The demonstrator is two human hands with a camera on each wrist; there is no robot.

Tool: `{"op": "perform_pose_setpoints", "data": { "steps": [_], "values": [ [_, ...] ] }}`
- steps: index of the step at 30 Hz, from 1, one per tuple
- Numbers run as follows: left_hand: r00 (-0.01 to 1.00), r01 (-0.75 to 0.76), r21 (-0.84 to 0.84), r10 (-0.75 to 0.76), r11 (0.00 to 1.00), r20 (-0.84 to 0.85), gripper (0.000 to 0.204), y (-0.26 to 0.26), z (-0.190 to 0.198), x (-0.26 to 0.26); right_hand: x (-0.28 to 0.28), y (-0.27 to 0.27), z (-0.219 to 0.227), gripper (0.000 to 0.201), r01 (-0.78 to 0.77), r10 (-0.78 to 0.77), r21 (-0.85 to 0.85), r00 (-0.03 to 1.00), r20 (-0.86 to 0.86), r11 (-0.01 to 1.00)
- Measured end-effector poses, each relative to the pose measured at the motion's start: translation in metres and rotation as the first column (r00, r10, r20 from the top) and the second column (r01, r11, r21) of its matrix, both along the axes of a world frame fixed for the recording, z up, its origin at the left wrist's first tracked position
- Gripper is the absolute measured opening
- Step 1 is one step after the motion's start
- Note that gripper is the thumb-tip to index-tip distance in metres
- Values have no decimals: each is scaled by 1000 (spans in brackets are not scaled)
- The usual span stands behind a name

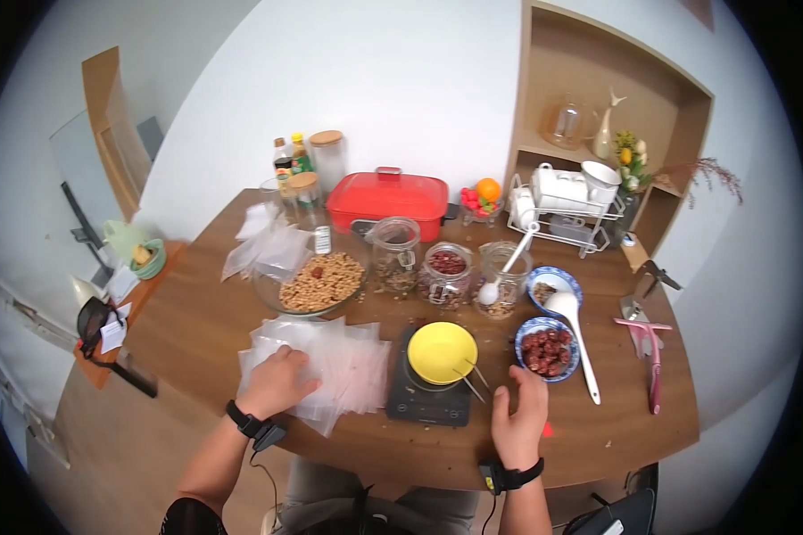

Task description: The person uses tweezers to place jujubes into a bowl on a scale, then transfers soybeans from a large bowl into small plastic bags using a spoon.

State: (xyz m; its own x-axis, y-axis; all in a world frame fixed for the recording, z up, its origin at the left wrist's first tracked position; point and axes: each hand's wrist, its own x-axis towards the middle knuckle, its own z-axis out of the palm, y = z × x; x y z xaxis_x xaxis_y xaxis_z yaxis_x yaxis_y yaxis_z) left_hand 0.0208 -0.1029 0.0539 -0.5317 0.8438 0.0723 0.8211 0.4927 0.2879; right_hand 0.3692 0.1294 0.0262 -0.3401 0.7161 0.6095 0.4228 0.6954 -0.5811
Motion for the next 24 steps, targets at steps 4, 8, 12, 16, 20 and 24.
{"op": "perform_pose_setpoints", "data": {
  "steps": [4,8,12,16,20,24],
  "values": [
    [998,56,174,-61,983,23,35,20,8,7,19,-19,-1,38,34,-33,-11,996,88,999],
    [976,104,377,-167,920,139,21,52,27,27,16,-25,-5,39,29,-18,-86,992,125,996],
    [958,125,446,-224,887,178,21,77,24,32,8,-23,-19,35,30,-23,-86,996,91,996],
    [952,70,551,-221,832,213,22,97,15,23,8,-18,-35,22,-10,-38,-350,991,-132,937],
    [934,67,586,-258,807,248,22,115,-5,14,7,-10,-43,16,-95,-68,-473,947,-315,876],
    [910,127,549,-317,826,267,23,115,-26,21,6,-5,-50,15,-66,-105,-492,944,-312,868]
  ]
}}
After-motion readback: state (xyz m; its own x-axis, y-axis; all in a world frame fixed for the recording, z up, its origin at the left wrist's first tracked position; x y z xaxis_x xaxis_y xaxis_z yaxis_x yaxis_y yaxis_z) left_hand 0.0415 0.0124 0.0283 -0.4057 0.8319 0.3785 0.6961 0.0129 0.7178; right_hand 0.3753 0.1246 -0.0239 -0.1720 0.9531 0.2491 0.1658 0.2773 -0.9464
